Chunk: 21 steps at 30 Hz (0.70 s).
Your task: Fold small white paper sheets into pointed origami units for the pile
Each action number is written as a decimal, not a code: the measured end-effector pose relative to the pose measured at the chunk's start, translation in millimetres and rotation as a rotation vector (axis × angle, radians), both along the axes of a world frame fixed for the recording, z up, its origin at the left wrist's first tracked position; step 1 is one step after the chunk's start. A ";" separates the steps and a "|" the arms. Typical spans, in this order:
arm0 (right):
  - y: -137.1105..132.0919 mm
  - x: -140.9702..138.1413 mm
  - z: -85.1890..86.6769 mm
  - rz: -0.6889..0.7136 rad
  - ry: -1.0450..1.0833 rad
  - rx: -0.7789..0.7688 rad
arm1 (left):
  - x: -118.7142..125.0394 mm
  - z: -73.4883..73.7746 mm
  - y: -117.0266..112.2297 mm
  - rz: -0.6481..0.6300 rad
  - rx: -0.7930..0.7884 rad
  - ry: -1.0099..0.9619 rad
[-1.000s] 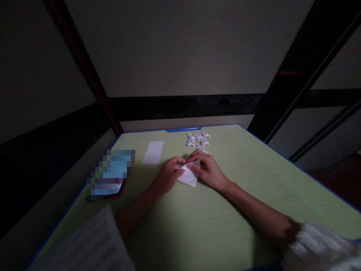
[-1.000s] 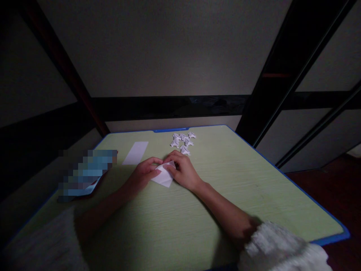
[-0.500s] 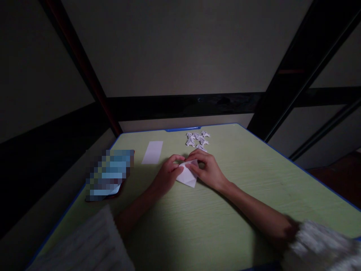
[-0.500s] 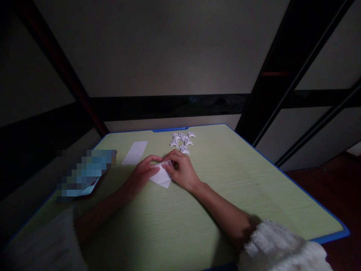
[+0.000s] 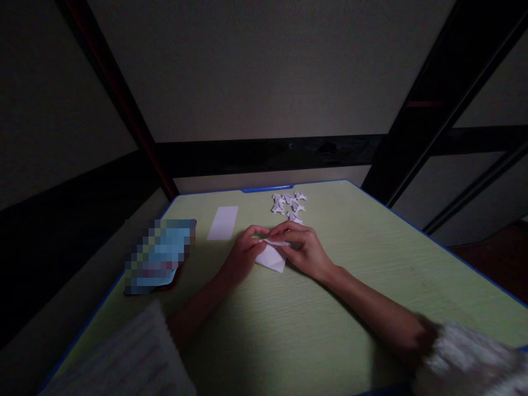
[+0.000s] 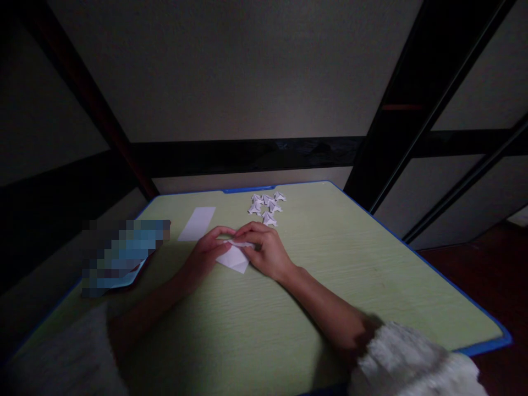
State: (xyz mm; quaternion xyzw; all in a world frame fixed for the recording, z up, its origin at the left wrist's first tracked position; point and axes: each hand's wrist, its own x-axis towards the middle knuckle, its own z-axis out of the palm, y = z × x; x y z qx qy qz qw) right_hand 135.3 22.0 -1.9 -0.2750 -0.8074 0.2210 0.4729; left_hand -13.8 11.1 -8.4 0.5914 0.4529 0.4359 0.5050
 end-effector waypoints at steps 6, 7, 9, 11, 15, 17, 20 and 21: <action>1.6 3.3 -2.8 0.040 -0.086 0.058 | 0.4 0.8 -0.6 -0.012 0.025 -0.014; 2.0 3.9 -3.1 0.047 -0.101 0.067 | 0.6 1.0 -0.9 -0.011 0.026 -0.018; 2.7 5.0 -3.4 0.058 -0.127 0.083 | 0.8 1.6 -1.7 -0.005 0.019 -0.030; 3.1 6.0 -3.1 0.069 -0.146 0.101 | 0.8 2.0 -2.2 0.000 0.012 -0.050; 2.6 7.7 -1.3 0.093 -0.185 0.135 | -0.1 0.3 -1.4 -0.007 -0.004 -0.112; 2.2 8.5 -0.7 0.097 -0.216 0.146 | -0.2 -1.1 -0.6 0.008 -0.010 -0.114; 1.8 9.1 -0.9 0.100 -0.259 0.148 | -0.1 -2.1 0.4 0.028 0.000 -0.058; 1.6 9.0 -1.0 0.105 -0.268 0.143 | -0.1 -2.0 0.6 0.025 0.008 -0.043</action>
